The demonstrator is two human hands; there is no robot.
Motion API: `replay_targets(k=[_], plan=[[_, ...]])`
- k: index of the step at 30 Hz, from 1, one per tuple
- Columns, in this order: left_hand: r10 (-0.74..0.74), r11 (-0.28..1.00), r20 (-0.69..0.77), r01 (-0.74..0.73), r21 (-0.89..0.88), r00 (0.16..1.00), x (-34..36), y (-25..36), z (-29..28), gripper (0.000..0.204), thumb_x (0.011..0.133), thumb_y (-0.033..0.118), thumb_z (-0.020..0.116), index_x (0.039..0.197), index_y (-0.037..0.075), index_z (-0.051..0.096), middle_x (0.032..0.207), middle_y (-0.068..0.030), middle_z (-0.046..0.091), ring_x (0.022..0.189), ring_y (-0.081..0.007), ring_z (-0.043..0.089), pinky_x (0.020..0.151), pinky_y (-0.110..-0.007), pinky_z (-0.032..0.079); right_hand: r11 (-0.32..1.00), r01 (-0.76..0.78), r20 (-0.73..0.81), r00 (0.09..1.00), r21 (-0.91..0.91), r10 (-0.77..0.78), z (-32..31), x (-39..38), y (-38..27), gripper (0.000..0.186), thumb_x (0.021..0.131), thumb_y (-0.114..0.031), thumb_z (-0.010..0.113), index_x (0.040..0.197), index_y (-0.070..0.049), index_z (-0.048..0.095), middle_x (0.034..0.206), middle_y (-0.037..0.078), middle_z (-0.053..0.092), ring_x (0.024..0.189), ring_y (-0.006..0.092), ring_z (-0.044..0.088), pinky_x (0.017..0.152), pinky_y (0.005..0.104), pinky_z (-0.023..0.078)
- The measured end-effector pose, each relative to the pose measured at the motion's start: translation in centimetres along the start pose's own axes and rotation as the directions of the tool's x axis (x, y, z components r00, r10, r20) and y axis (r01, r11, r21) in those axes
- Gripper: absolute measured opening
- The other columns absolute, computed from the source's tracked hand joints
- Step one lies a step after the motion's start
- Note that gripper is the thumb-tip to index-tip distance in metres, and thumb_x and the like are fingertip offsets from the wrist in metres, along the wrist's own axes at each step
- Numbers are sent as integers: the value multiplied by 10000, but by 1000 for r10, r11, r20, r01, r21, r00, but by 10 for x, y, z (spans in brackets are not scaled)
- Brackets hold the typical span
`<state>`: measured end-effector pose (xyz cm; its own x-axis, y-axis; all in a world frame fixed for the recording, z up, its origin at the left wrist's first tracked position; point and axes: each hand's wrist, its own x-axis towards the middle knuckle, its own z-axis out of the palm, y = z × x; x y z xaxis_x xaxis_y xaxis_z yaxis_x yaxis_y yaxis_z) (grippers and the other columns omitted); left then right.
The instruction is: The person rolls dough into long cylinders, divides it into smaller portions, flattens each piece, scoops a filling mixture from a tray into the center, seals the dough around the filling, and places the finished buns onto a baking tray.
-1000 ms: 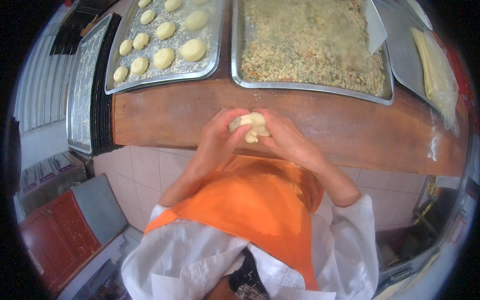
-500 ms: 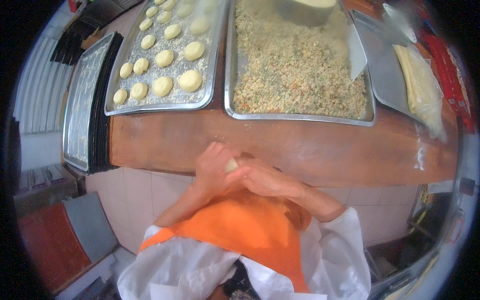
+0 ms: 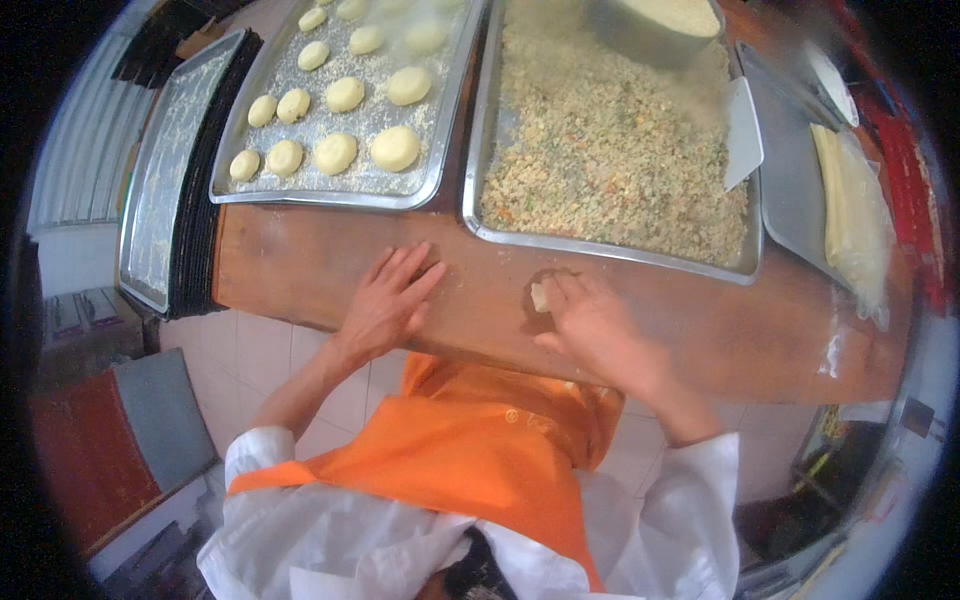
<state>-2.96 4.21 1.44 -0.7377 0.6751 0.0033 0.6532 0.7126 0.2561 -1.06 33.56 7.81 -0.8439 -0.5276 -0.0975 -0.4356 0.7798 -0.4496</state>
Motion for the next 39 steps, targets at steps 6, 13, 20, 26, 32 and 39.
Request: replay_targets(k=[6, 13, 20, 26, 32, 39], plan=[[6, 992, 83, 4, -128, 997, 6, 21, -10, 643, 742, 418, 606, 1291, 141, 418, 1392, -146, 286, 1297, -331, 233, 1049, -518, 167, 1000, 10, -283, 959, 18, -5, -26, 68, 27, 489, 809, -282, 603, 1156, 35, 470, 1167, 223, 505, 1071, 356, 495, 917, 411, 401], [-19, 1000, 8, 19, -11, 1000, 23, 24, 0, 645, 789, 546, 506, 1317, 193, 399, 1407, -108, 287, 1316, -287, 214, 1070, -528, 65, 903, 289, -206, 909, -319, -364, 27, 137, 68, 375, 737, -151, 600, 1032, 61, 506, 1133, 236, 490, 1097, 355, 456, 964, 386, 356], [-103, 874, -31, 76, -479, 994, 23, -2, 8, 491, 893, 295, 433, 1323, 69, 365, 1385, -151, 314, 1304, -322, 236, 1087, -439, 119, 931, 186, -111, 967, -315, -231, 20, 148, 69, 132, 722, -70, 546, 832, -11, 503, 830, 148, 525, 841, 319, 515, 761, 407, 421], [5, 991, -14, -7, -131, 1000, 3, 5, -15, 374, 798, 33, 488, 1168, -15, 472, 1170, -164, 505, 1133, -324, 441, 993, -375, 328, 932, 301, -200, 919, -203, -341, 8, 110, 62, 95, 795, -90, 555, 855, -35, 506, 819, 132, 516, 812, 314, 507, 721, 406, 416], [-325, 832, 194, 378, -406, 926, -2, 7, -71, 240, 808, 71, 513, 1039, 1, 511, 1029, -91, 575, 946, -236, 554, 840, -339, 441, 916, 340, -93, 926, -213, -365, 5, 109, 60, 152, 794, -163, 619, 723, -51, 544, 754, 106, 558, 740, 283, 537, 652, 385, 429], [-262, -662, 267, 28, -749, 927, 15, 11, -81, 368, 793, 201, 546, 1100, 5, 499, 1030, -126, 582, 980, -236, 570, 794, -302, 479, 825, -56, -318, 906, 562, 278, 7, 116, 57, 359, 855, -290, 577, 605, -38, 524, 544, 40, 508, 517, 176, 491, 482, 323, 377]])
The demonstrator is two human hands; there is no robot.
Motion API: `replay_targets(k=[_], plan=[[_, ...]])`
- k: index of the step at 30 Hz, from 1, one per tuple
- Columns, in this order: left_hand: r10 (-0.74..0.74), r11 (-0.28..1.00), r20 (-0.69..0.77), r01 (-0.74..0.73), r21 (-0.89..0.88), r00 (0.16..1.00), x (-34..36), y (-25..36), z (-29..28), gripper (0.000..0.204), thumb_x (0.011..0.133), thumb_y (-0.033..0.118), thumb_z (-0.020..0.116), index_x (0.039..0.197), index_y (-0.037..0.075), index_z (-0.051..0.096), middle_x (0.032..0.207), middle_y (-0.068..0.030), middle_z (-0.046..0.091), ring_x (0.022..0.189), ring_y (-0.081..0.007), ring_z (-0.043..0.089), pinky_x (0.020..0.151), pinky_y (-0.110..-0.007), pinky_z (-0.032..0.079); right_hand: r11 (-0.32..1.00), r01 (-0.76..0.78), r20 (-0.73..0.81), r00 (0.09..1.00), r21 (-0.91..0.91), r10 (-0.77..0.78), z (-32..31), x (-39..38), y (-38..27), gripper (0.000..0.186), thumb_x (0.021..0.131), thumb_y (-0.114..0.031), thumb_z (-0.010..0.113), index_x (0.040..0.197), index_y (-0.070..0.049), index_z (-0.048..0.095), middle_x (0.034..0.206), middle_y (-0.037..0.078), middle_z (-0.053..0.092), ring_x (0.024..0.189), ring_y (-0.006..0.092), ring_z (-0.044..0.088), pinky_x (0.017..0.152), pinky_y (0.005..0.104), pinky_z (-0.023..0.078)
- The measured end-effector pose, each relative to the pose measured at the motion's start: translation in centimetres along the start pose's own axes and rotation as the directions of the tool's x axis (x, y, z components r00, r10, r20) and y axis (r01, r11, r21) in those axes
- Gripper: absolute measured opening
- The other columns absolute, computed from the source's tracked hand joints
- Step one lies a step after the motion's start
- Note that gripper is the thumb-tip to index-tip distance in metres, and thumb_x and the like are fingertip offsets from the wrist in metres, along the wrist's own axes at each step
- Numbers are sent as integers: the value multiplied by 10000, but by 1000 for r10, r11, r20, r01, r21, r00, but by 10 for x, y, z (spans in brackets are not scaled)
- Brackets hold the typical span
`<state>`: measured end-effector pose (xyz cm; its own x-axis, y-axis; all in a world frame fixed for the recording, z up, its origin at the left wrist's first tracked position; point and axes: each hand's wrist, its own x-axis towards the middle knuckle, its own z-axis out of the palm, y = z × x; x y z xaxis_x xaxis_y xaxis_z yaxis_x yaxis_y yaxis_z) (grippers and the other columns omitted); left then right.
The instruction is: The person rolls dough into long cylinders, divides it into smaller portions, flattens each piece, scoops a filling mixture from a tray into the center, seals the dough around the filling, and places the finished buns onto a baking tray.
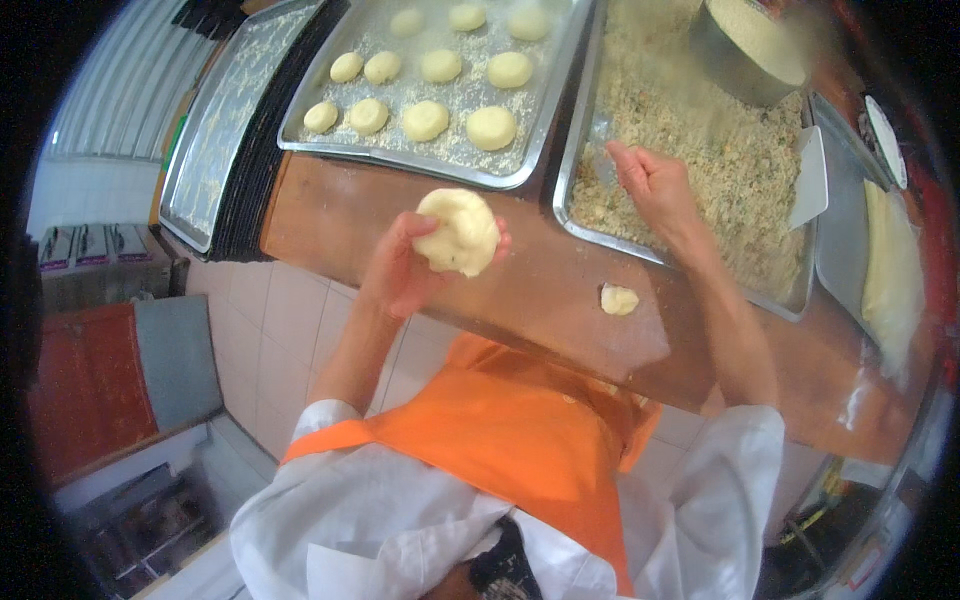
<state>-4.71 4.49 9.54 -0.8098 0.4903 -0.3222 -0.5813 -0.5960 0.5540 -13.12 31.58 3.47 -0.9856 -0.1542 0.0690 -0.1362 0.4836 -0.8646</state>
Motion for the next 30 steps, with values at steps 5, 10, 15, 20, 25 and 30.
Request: replay_targets(k=[5, 10, 15, 20, 25, 30], plan=[[9, 977, 33, -2, -214, 999, 24, -26, -8, 451, 810, 238, 537, 1179, -4, 447, 1187, -176, 504, 1101, -306, 500, 958, -390, 402, 982, 15, 86, 996, -189, 2, 0, -10, -30, 234, 844, -211, 582, 1025, -65, 555, 928, 101, 580, 828, 207, 562, 714, 300, 433], [-44, 989, -13, 41, -144, 999, 27, -34, -7, 449, 828, 247, 507, 1188, -14, 442, 1187, -173, 512, 1097, -280, 507, 966, -379, 394, 745, 446, 228, 895, -496, -384, -22, -21, -21, 285, 793, -153, 610, 1054, -65, 539, 981, 144, 571, 863, 302, 568, 731, 363, 461], [-82, 989, -45, 76, -127, 996, 28, -36, -7, 417, 853, 236, 491, 1171, -30, 447, 1127, -162, 552, 1037, -255, 553, 903, -336, 438, 693, 338, 218, 941, -637, -259, -35, -31, -28, 214, 782, -151, 596, 949, -30, 536, 858, 151, 555, 818, 292, 578, 677, 386, 478], [-85, 991, -24, 82, -109, 996, 38, -39, -1, 425, 853, 239, 493, 1174, -36, 444, 1123, -169, 556, 1033, -262, 558, 895, -337, 447, 426, 375, 240, 910, -823, -339, -14, -24, -6, 189, 799, -184, 561, 727, -22, 497, 701, 151, 547, 657, 285, 583, 568, 366, 487], [-88, 993, -17, 86, -78, 996, 46, -35, 16, 437, 851, 241, 499, 1180, -40, 437, 1122, -175, 555, 1032, -268, 557, 897, -344, 450, 652, 329, 33, 906, -683, -422, -21, -1, -7, 221, 829, -169, 557, 676, -38, 468, 627, 120, 538, 516, 287, 525, 459, 371, 438], [-96, 968, 47, 104, -227, 994, 61, -34, 27, 448, 853, 234, 498, 1204, -31, 416, 1183, -193, 509, 1087, -282, 520, 932, -363, 435, 999, -1, -168, 986, -34, -5, -31, 13, -17, 246, 868, -239, 530, 740, -33, 568, 587, 29, 543, 523, 109, 497, 503, 270, 417]])
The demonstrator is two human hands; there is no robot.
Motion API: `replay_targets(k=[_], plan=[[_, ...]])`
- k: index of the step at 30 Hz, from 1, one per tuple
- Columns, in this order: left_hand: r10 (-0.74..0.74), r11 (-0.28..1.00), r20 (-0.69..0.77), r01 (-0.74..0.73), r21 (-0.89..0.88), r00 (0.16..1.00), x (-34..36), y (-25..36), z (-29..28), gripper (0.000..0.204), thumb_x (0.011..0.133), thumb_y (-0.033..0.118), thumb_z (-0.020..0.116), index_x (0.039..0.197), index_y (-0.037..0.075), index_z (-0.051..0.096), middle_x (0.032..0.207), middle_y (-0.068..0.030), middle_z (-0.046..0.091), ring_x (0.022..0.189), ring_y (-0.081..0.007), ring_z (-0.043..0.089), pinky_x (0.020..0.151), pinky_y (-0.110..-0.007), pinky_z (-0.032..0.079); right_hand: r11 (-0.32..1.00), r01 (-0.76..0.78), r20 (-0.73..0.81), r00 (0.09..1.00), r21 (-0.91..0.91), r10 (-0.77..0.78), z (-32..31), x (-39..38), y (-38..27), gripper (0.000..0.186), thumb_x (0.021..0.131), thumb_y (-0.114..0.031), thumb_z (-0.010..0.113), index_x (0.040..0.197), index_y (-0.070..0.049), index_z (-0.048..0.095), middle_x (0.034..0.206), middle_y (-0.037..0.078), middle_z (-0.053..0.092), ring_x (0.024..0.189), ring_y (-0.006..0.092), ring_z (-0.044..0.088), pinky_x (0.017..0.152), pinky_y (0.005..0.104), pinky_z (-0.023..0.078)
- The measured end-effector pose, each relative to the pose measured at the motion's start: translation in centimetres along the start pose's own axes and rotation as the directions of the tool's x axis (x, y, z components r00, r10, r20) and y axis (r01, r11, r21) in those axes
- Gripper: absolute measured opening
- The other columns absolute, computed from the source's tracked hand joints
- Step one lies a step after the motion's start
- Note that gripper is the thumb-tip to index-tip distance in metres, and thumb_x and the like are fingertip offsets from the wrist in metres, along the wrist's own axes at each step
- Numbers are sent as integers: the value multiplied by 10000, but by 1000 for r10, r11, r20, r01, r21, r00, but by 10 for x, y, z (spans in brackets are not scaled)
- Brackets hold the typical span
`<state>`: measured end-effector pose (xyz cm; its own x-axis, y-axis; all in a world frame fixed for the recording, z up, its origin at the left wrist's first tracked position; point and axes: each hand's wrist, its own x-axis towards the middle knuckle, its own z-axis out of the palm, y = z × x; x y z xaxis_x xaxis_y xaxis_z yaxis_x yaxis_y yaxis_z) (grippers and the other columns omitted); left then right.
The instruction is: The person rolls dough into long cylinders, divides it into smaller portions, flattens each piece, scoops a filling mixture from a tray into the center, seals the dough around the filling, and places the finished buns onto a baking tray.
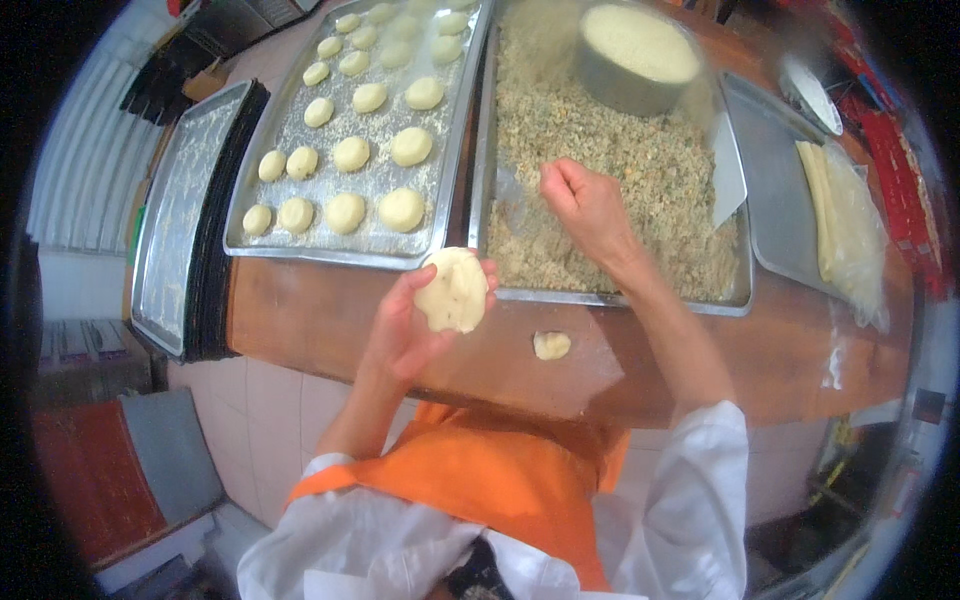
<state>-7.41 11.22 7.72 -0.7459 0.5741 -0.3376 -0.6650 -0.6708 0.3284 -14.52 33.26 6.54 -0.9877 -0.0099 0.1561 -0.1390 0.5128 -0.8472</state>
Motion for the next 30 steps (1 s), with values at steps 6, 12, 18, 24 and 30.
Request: replay_targets(k=[6, 12, 18, 24, 30], plan=[[50, 993, 93, -40, -114, 994, 26, -1, 11, 465, 856, 227, 515, 1261, 43, 379, 1255, -221, 435, 1162, -341, 448, 983, -433, 391, 941, -116, 14, 993, 318, 118, 3, 1, -5, 313, 911, -258, 498, 681, -54, 555, 582, -47, 476, 540, 18, 379, 480, 205, 307], [46, 974, 205, 1, -225, 978, 48, -3, 21, 447, 888, 296, 483, 1283, 107, 390, 1283, -199, 419, 1167, -343, 440, 959, -457, 397, 819, -240, 100, 970, 521, 221, 1, 1, 16, 343, 941, -332, 429, 764, -62, 544, 680, -1, 519, 598, 85, 437, 545, 235, 344], [149, 954, 152, -101, -283, 977, 75, -5, 7, 397, 926, 274, 411, 1293, 123, 395, 1314, -122, 415, 1168, -266, 442, 947, -421, 381, 624, -308, 273, 949, 718, 155, -10, -23, -6, 432, 919, -168, 402, 1321, -50, 297, 1287, 111, 385, 947, 204, 548, 886, 329, 428], [368, 925, -5, -365, 109, 930, 94, -30, 12, 335, 937, 263, 399, 1231, 109, 446, 1243, -59, 468, 1154, -217, 431, 984, -356, 345, 863, 480, -11, 873, -157, -488, 5, -50, -8, 410, 772, 28, 566, 1175, -14, 498, 1091, 152, 576, 973, 268, 587, 822, 331, 480], [442, 735, 29, -380, 562, 897, 74, -36, 35, 433, 967, 253, 317, 1364, 92, 260, 1294, -83, 370, 1183, -202, 375, 1021, -337, 291, 957, 273, 23, 961, 95, -276, -2, -51, -11, 339, 774, 23, 570, 1111, -6, 544, 1023, 131, 603, 904, 226, 598, 763, 303, 487]])
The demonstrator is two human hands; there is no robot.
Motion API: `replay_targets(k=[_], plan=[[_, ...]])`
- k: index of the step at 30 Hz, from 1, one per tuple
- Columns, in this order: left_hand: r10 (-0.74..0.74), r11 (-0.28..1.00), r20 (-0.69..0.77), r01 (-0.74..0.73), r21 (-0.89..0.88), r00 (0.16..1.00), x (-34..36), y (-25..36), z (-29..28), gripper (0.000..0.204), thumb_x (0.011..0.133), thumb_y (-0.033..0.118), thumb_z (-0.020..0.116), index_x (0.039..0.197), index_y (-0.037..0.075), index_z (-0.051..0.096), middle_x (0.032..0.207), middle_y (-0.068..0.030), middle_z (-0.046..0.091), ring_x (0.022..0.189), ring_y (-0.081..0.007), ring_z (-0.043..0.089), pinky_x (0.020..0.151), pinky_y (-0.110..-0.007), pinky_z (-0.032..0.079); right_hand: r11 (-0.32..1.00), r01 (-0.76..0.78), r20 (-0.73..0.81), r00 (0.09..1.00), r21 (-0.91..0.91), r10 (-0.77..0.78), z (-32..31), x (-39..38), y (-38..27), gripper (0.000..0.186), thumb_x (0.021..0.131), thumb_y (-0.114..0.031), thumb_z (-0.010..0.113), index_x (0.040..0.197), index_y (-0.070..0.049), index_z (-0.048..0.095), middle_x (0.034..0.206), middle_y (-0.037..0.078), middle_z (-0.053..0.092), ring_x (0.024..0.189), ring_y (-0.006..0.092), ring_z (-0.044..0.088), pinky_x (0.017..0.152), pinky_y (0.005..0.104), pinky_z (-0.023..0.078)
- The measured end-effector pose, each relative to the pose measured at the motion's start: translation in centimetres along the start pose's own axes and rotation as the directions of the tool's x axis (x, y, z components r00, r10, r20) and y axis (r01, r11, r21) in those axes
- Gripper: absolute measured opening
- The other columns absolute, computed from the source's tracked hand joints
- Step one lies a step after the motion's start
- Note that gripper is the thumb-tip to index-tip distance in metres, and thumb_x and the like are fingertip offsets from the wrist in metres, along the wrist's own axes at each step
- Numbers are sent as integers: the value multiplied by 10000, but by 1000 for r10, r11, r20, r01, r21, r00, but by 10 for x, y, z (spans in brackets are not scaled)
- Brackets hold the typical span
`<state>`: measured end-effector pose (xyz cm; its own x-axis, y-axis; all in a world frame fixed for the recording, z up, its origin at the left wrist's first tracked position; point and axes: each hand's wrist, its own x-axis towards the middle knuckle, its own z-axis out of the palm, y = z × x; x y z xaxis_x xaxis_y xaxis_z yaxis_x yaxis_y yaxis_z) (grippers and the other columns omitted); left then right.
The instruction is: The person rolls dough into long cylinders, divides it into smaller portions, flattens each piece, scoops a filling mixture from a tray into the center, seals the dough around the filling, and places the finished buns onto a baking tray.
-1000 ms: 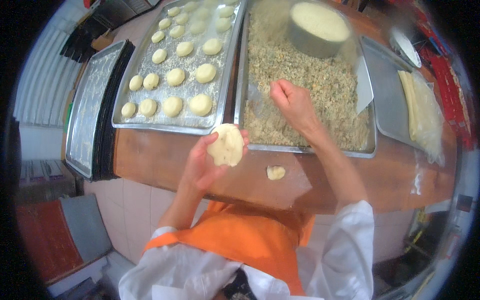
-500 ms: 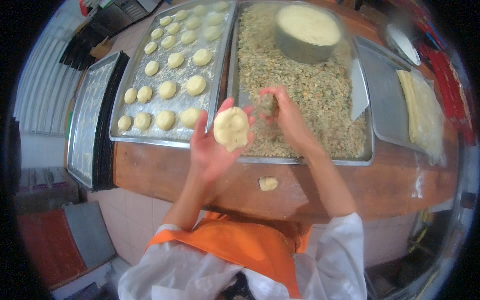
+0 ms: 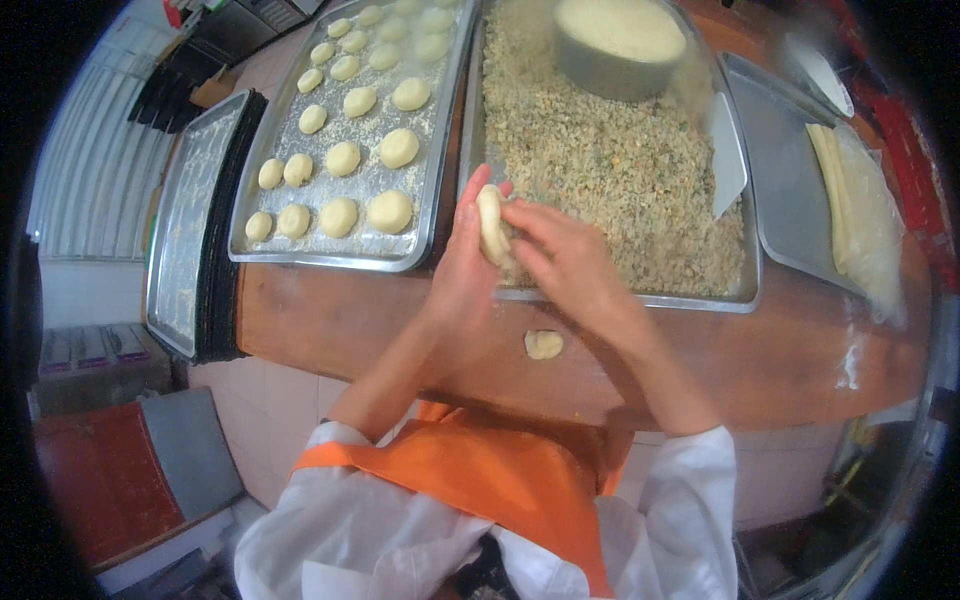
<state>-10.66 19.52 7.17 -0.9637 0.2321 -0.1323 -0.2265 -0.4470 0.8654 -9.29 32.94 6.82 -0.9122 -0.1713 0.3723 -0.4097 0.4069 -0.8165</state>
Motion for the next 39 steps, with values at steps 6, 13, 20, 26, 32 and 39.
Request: replay_targets(k=[6, 13, 20, 26, 32, 39], plan=[[596, 709, 466, -701, 77, 654, 28, 7, -21, 274, 863, 70, 525, 1130, 8, 515, 1122, -163, 545, 1022, -198, 518, 908, -311, 400, 691, -239, 125, 969, 682, 212, -4, 2, -22, 190, 802, 30, 570, 992, 18, 575, 982, 52, 570, 909, 114, 562, 760, 241, 462], [354, 933, -100, -358, -33, 930, 15, 12, 17, 285, 926, 220, 448, 1052, -18, 540, 1086, -116, 557, 973, -147, 516, 858, -302, 431, 893, -149, -17, 985, 425, 173, -1, 1, -33, 225, 773, -8, 613, 997, -5, 588, 953, 91, 577, 864, 170, 579, 740, 268, 464], [180, 952, -257, -234, -197, 950, 12, 5, 20, 286, 923, 254, 468, 849, 8, 594, 842, -70, 610, 700, -107, 546, 662, -236, 445, 993, 112, -269, 956, -36, -118, 18, -2, -25, 275, 766, 1, 617, 1035, -13, 564, 960, 124, 576, 808, 242, 597, 679, 311, 492], [96, 965, -228, -147, -219, 969, 12, 12, 18, 223, 897, 230, 508, 832, 21, 548, 843, -78, 593, 726, -121, 551, 678, -246, 458, 997, 11, -170, 985, 80, 3, 14, 1, -35, 260, 763, 15, 607, 1018, -21, 575, 938, 121, 576, 803, 264, 594, 662, 312, 488], [105, 925, -273, -195, -326, 956, 3, 16, 20, 138, 859, 151, 558, 800, 45, 491, 787, -82, 574, 715, -127, 553, 643, -246, 468, 849, 376, -202, 860, -371, -469, 25, -3, -28, 242, 698, 35, 610, 939, 17, 597, 891, 155, 579, 757, 270, 597, 618, 343, 501], [257, 964, -255, -266, -1, 932, -14, 5, 26, 218, 900, 190, 492, 984, -9, 523, 972, -115, 571, 831, -143, 551, 731, -234, 449, 985, 146, -181, 970, -95, -161, 10, -7, -31, 157, 740, 26, 610, 896, 28, 594, 872, 146, 607, 731, 231, 608, 644, 271, 494]])
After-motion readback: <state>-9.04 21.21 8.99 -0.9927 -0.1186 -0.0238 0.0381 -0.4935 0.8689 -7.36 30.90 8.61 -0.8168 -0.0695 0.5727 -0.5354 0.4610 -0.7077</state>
